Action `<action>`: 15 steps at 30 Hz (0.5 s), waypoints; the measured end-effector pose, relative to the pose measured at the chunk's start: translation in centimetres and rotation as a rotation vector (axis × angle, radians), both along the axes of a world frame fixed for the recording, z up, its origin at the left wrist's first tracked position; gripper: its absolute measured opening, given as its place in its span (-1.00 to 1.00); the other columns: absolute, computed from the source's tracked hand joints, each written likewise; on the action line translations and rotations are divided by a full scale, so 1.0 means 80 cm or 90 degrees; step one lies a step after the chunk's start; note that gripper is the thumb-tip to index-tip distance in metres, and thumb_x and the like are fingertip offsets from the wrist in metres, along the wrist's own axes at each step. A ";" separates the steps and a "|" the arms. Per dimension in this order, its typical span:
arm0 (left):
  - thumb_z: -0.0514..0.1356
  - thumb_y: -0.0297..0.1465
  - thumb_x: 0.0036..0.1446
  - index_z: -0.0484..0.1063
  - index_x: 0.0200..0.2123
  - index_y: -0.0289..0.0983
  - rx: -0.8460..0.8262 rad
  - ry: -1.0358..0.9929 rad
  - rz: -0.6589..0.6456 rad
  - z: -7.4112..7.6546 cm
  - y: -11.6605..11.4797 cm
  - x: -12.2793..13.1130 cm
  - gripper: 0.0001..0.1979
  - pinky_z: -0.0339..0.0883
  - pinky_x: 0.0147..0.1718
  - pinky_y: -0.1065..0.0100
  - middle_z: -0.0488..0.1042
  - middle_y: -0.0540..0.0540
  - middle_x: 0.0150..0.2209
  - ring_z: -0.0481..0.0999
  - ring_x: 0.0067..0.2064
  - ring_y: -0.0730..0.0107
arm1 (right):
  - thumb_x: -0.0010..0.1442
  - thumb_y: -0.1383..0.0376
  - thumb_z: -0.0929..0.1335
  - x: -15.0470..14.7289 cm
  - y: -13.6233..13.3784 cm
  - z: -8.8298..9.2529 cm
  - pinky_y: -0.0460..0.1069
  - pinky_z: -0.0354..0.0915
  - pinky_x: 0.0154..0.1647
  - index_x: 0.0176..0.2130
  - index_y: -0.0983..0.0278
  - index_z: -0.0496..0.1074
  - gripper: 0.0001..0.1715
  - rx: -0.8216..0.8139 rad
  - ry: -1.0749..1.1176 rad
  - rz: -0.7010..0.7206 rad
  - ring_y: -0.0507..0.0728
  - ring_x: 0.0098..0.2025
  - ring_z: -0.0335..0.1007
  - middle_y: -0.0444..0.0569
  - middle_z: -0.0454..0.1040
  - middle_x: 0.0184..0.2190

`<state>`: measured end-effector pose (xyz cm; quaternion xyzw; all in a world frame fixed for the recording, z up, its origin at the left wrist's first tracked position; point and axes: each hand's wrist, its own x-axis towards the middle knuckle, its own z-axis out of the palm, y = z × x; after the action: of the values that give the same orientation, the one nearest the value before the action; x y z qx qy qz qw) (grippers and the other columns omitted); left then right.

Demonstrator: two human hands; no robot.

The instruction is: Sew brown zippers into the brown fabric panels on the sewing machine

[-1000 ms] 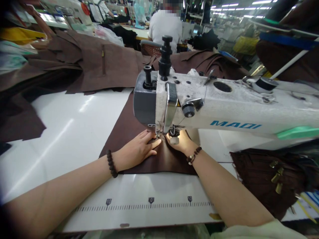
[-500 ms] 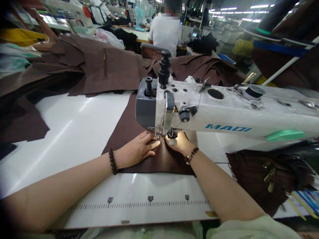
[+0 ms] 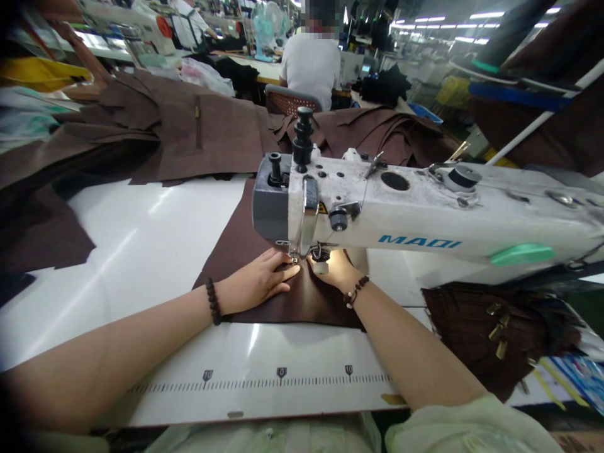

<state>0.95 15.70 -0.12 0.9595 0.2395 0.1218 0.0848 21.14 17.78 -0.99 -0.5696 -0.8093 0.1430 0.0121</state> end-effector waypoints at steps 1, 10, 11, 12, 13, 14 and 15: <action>0.01 -0.27 0.25 0.30 0.02 -0.34 0.001 0.001 -0.008 0.000 0.001 -0.001 -0.65 0.11 0.06 0.02 0.28 -0.26 -0.09 0.25 0.01 0.09 | 0.24 0.35 0.12 0.000 0.000 0.003 -0.04 0.17 0.07 -0.20 0.32 0.44 -0.64 0.005 -0.003 -0.002 0.07 0.00 0.32 0.01 0.47 -0.14; 0.10 -0.41 0.21 0.37 -0.02 -0.20 0.015 0.063 -0.066 0.013 0.079 -0.044 -0.74 0.02 0.13 0.12 0.33 -0.14 0.05 0.28 0.08 0.27 | 0.18 0.13 0.26 -0.020 -0.109 0.045 0.10 0.33 -0.27 0.09 0.36 0.27 -0.45 0.095 -0.177 -0.133 0.28 -0.19 0.39 0.32 0.40 -0.14; 0.10 -0.45 0.20 0.39 -0.06 -0.21 0.011 0.063 -0.028 0.018 0.082 -0.046 -0.76 0.05 0.11 0.15 0.35 -0.13 0.03 0.30 0.06 0.30 | 0.15 0.16 0.30 -0.025 -0.128 0.045 0.11 0.34 -0.30 0.12 0.34 0.24 -0.42 0.096 -0.201 -0.122 0.30 -0.19 0.39 0.35 0.37 -0.10; 0.09 -0.47 0.20 0.41 -0.09 -0.23 0.006 0.062 0.006 0.023 0.080 -0.046 -0.78 0.09 0.10 0.19 0.37 -0.13 0.01 0.32 0.04 0.31 | 0.15 0.19 0.30 -0.030 -0.145 0.044 0.13 0.35 -0.30 0.13 0.34 0.23 -0.41 0.100 -0.230 -0.106 0.30 -0.19 0.39 0.39 0.33 -0.04; 0.09 -0.48 0.19 0.41 -0.11 -0.25 0.004 0.060 0.027 0.028 0.072 -0.043 -0.79 0.13 0.08 0.21 0.37 -0.14 0.00 0.33 0.03 0.32 | 0.16 0.22 0.29 -0.031 -0.158 0.044 0.14 0.35 -0.28 0.12 0.34 0.24 -0.44 0.096 -0.239 -0.095 0.31 -0.17 0.39 0.39 0.30 -0.01; 0.09 -0.47 0.19 0.41 -0.11 -0.27 0.002 0.061 0.035 0.033 0.059 -0.038 -0.79 0.15 0.06 0.22 0.38 -0.15 -0.01 0.34 0.02 0.30 | 0.17 0.25 0.27 -0.029 -0.167 0.045 0.15 0.36 -0.25 0.10 0.34 0.27 -0.49 0.089 -0.237 -0.089 0.30 -0.15 0.40 0.37 0.30 0.01; 0.10 -0.44 0.19 0.40 -0.09 -0.30 0.001 0.069 0.036 0.037 0.040 -0.032 -0.78 0.18 0.04 0.22 0.37 -0.18 0.00 0.35 0.02 0.26 | 0.19 0.28 0.23 -0.021 -0.172 0.048 0.15 0.37 -0.22 0.08 0.34 0.30 -0.53 0.075 -0.212 -0.083 0.29 -0.14 0.40 0.33 0.33 0.00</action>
<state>-1.59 18.94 2.85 0.9576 0.2706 0.0720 0.0675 19.43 4.00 2.89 -0.6347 -0.7686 -0.0023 -0.0796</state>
